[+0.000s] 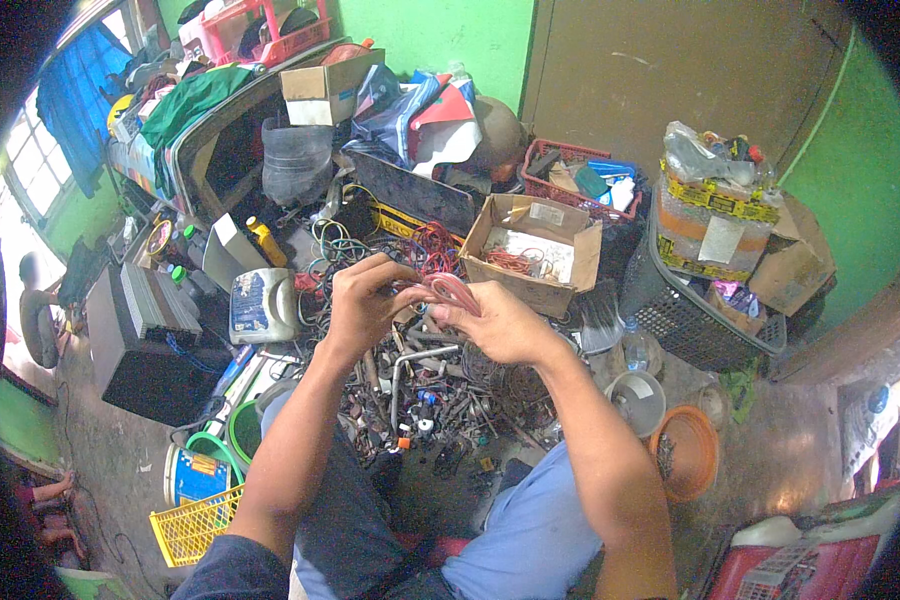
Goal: The person sorts through a large pile of tangled electronic cables and components, picking up bundles of red and black wires, separating them, and placing specific groups into a small cardboard box.
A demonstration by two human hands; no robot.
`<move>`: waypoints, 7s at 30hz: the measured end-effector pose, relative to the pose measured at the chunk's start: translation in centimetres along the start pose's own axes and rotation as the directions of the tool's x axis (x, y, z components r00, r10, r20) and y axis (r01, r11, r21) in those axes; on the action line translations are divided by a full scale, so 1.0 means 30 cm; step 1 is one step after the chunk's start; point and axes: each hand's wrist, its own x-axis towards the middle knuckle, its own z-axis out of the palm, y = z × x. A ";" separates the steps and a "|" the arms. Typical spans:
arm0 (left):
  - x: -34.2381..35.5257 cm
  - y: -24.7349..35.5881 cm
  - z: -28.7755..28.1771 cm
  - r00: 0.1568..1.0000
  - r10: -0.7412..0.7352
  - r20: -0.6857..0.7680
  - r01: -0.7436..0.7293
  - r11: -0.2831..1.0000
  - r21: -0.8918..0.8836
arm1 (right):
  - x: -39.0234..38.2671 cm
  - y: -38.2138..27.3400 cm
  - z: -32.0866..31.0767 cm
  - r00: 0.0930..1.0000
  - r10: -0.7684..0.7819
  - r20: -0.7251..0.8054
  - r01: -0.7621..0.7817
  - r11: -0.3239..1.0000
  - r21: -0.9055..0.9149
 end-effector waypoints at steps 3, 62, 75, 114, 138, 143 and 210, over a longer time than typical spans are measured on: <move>0.001 -0.004 -0.010 1.000 0.003 0.018 -0.003 1.000 -0.011 | -0.004 -0.017 0.004 0.999 0.047 0.003 -0.047 0.995 0.082; -0.045 0.092 0.144 0.877 -0.467 0.112 0.465 0.769 -0.438 | 0.046 0.035 0.052 0.895 0.099 -0.434 -0.010 0.979 0.203; -0.023 0.121 0.131 0.890 -0.419 0.179 0.447 0.728 -0.519 | 0.047 0.072 0.030 0.903 0.070 -0.424 0.142 0.882 0.450; -0.046 0.075 0.148 0.774 -0.405 0.487 0.620 0.643 -0.450 | 0.050 0.034 0.028 0.866 0.111 -0.488 0.327 0.612 0.720; -0.027 0.019 -0.081 0.912 -0.332 0.243 0.344 0.939 -0.008 | 0.109 0.059 0.033 0.922 -0.014 -0.388 0.101 0.973 0.205; -0.045 -0.009 -0.135 0.958 -0.249 0.141 0.251 0.968 0.006 | 0.188 0.104 0.105 0.949 -0.121 -0.293 0.158 0.982 0.104; -0.103 -0.103 -0.284 0.760 -0.632 0.155 0.648 0.713 -0.269 | 0.418 0.020 0.378 0.959 0.037 -0.281 0.169 0.721 0.672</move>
